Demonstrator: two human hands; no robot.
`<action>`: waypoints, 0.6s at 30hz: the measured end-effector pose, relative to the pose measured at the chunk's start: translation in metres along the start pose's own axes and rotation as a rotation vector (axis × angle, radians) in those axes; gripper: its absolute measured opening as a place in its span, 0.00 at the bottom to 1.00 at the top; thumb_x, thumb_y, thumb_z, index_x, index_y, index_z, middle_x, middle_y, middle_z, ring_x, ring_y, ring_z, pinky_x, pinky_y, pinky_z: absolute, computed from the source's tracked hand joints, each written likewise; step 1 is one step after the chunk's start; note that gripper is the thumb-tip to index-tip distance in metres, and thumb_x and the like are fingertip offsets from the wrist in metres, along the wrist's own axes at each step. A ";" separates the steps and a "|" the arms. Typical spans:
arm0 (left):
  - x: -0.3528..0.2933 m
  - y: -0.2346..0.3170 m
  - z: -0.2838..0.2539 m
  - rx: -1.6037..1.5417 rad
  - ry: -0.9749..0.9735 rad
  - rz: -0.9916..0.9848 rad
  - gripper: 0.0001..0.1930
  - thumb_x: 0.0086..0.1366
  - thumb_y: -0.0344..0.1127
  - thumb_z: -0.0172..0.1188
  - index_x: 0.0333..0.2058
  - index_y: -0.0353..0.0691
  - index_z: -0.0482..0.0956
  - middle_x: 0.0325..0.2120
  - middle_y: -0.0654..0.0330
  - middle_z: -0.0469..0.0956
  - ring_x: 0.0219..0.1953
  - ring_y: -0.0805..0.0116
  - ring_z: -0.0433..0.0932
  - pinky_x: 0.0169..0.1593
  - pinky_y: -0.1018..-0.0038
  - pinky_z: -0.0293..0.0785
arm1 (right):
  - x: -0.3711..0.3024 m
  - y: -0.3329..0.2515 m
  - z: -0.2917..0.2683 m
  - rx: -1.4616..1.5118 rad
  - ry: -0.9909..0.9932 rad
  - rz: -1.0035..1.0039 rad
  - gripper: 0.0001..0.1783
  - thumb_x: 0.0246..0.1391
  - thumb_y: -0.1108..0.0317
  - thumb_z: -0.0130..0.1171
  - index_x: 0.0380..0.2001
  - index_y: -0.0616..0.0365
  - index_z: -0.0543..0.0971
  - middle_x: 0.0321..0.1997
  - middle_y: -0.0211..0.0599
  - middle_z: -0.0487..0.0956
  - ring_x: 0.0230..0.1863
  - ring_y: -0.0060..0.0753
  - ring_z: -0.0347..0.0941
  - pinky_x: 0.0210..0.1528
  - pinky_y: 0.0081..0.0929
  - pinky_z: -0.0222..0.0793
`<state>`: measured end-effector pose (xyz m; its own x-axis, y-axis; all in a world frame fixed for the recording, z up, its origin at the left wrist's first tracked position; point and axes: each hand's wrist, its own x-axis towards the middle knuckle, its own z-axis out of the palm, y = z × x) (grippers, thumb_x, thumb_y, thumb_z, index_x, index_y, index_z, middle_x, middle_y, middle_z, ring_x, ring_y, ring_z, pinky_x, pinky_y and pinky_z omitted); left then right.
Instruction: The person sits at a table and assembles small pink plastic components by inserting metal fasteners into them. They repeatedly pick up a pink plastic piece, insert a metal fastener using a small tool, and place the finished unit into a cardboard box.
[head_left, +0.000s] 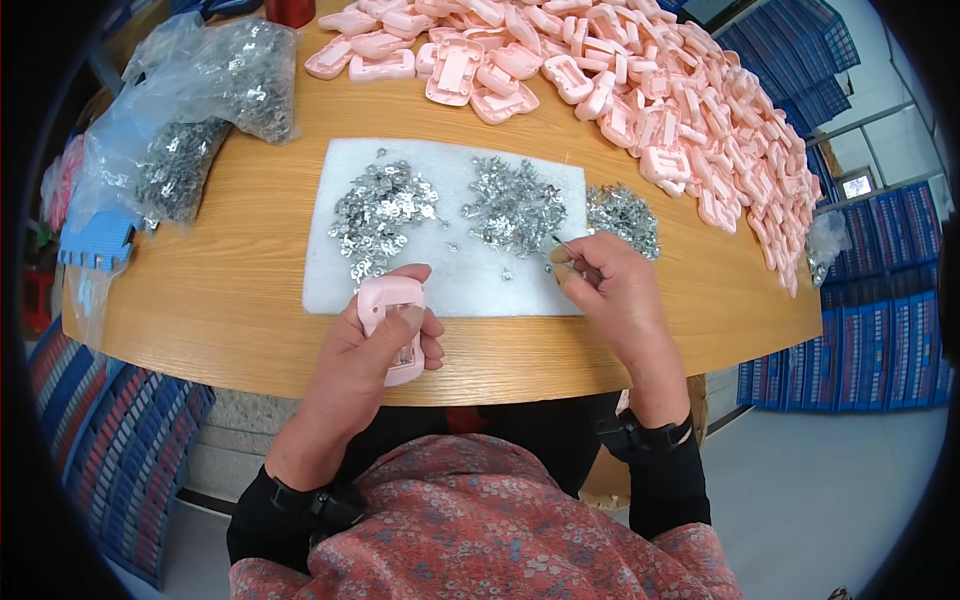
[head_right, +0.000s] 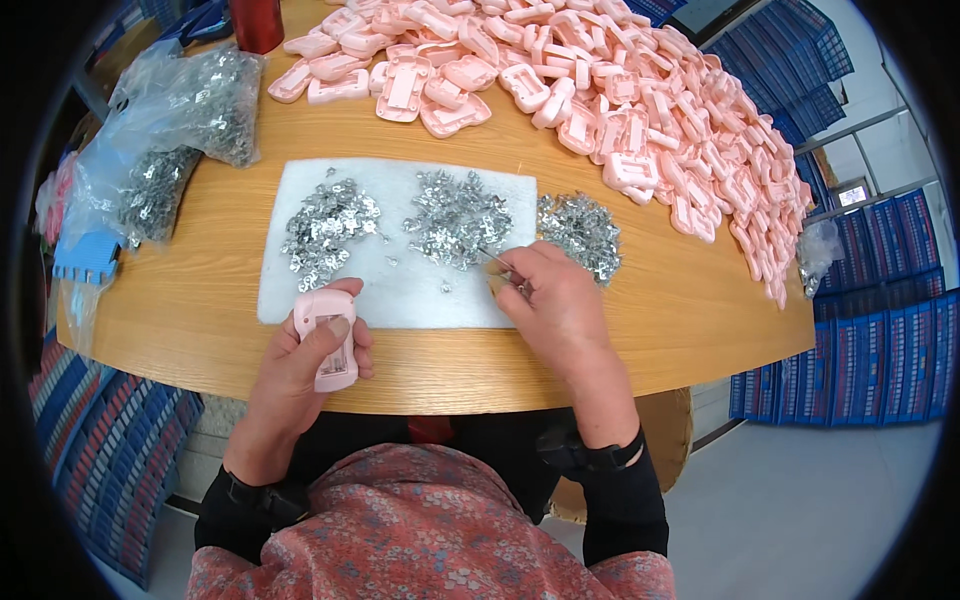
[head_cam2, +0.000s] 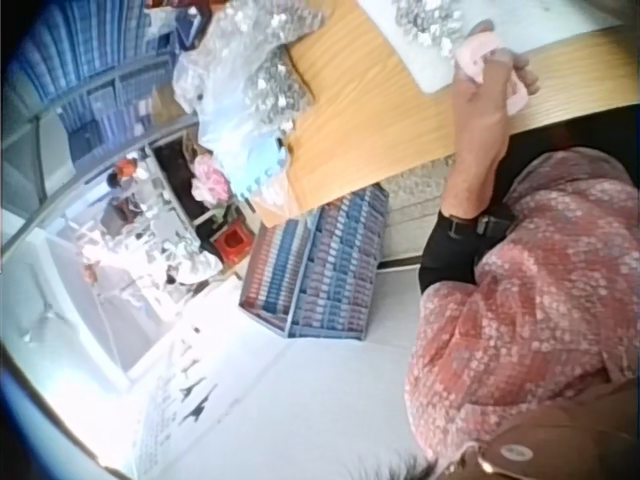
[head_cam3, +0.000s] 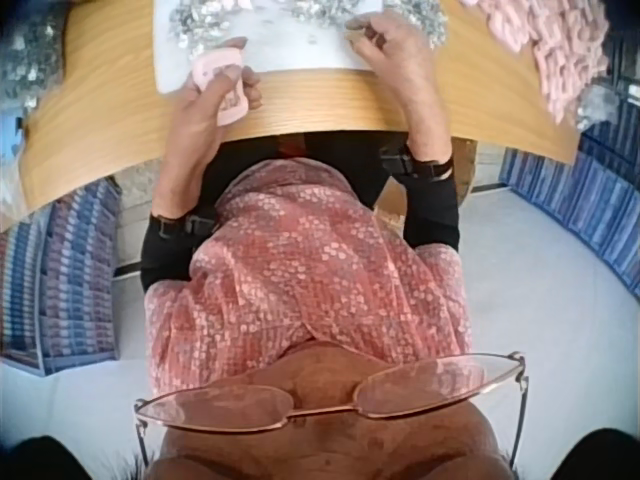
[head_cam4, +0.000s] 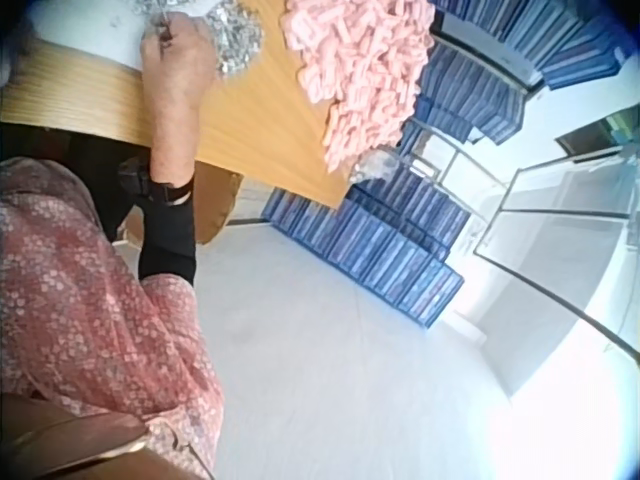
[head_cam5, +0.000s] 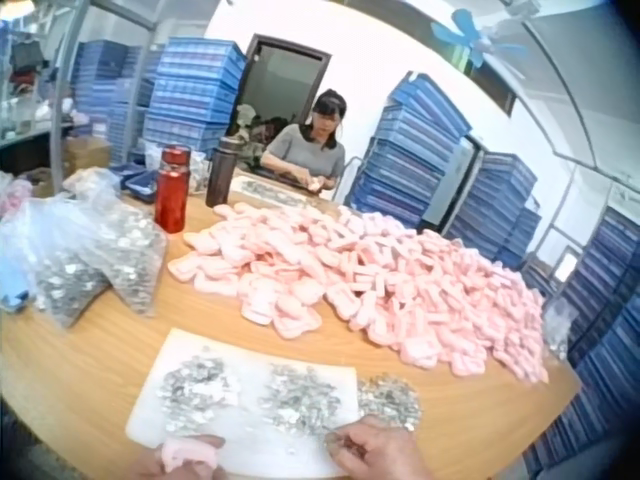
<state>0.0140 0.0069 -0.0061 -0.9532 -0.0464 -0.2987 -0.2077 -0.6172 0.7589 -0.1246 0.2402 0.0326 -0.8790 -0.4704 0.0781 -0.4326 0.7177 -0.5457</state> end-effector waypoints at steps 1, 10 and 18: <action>0.000 0.000 0.000 -0.001 0.004 0.001 0.22 0.71 0.35 0.55 0.60 0.36 0.66 0.33 0.60 0.78 0.32 0.73 0.79 0.38 0.74 0.77 | 0.002 -0.001 0.005 -0.004 0.017 -0.036 0.08 0.49 0.70 0.63 0.35 0.56 0.81 0.31 0.38 0.77 0.31 0.41 0.76 0.34 0.35 0.73; -0.002 0.000 -0.001 -0.010 0.004 -0.005 0.22 0.71 0.35 0.55 0.60 0.35 0.66 0.33 0.61 0.78 0.32 0.73 0.79 0.38 0.75 0.77 | 0.013 -0.010 0.026 -0.196 0.022 -0.180 0.08 0.49 0.66 0.65 0.34 0.54 0.81 0.32 0.36 0.77 0.31 0.44 0.77 0.34 0.38 0.73; 0.015 0.003 0.024 0.101 -0.057 -0.049 0.24 0.66 0.27 0.58 0.59 0.32 0.66 0.33 0.62 0.76 0.33 0.75 0.76 0.39 0.76 0.74 | -0.007 -0.026 0.016 0.241 -0.093 -0.082 0.11 0.44 0.75 0.65 0.34 0.61 0.79 0.28 0.34 0.74 0.24 0.24 0.72 0.26 0.23 0.68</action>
<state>-0.0063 0.0231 0.0061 -0.9516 0.0280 -0.3060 -0.2727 -0.5357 0.7992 -0.1040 0.2168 0.0331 -0.8158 -0.5753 0.0593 -0.4316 0.5374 -0.7245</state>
